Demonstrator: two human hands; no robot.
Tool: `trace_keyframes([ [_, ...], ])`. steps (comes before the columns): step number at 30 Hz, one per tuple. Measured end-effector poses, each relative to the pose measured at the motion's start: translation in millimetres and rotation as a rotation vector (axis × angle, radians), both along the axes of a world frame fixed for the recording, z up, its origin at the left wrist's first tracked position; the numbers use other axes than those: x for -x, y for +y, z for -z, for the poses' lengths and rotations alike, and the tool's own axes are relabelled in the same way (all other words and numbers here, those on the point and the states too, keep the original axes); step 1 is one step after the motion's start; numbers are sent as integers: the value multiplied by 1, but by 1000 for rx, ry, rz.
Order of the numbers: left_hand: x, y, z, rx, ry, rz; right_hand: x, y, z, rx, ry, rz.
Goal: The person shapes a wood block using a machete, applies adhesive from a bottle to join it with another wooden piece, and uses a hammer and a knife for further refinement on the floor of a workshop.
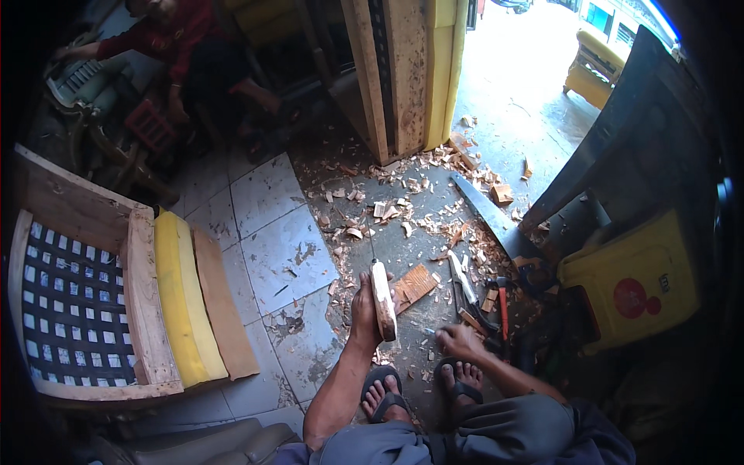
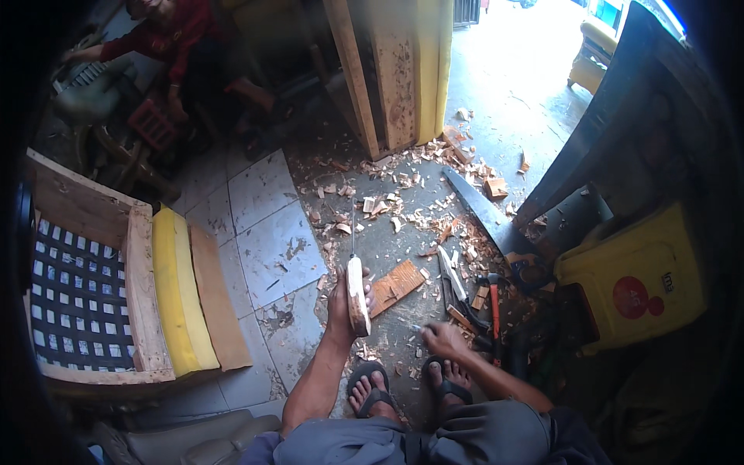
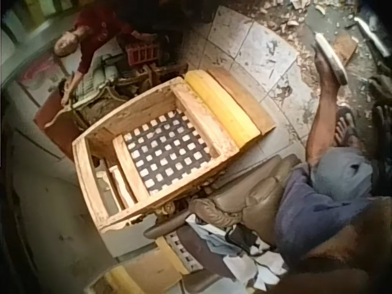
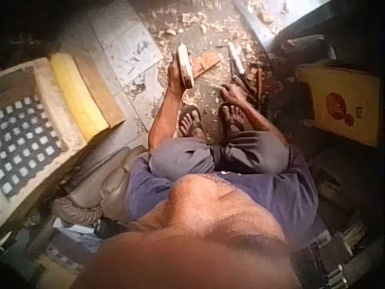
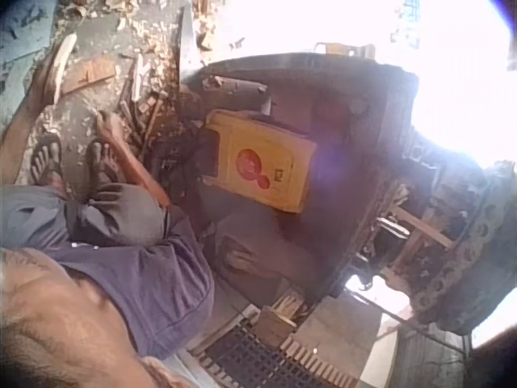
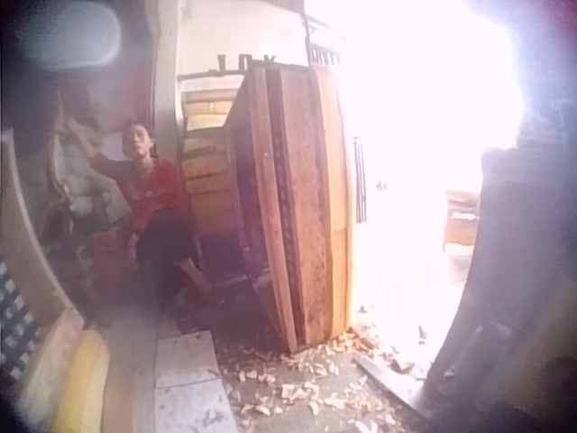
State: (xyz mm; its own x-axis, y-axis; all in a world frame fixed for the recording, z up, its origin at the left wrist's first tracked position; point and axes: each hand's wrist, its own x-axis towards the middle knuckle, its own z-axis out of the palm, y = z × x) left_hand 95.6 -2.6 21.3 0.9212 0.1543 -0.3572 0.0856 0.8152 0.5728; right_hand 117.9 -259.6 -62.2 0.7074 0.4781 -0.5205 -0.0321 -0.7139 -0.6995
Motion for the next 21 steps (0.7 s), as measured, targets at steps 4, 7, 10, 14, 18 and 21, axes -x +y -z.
trace_keyframes([
  [4,-11,8,-9,-9,19,-87,41,-17,18,111,28,-248],
  [7,-14,5,-25,-46,17,-133,53,-27,42,93,48,-305],
  [10,-16,8,-29,-51,30,-172,51,-21,37,96,100,-305],
  [14,-19,13,-26,43,-62,-175,45,-20,35,120,94,-275],
  [18,-22,9,-31,6,7,-209,44,-20,27,119,73,-264],
  [21,-24,8,-32,13,2,-197,45,-24,29,112,77,-276],
])
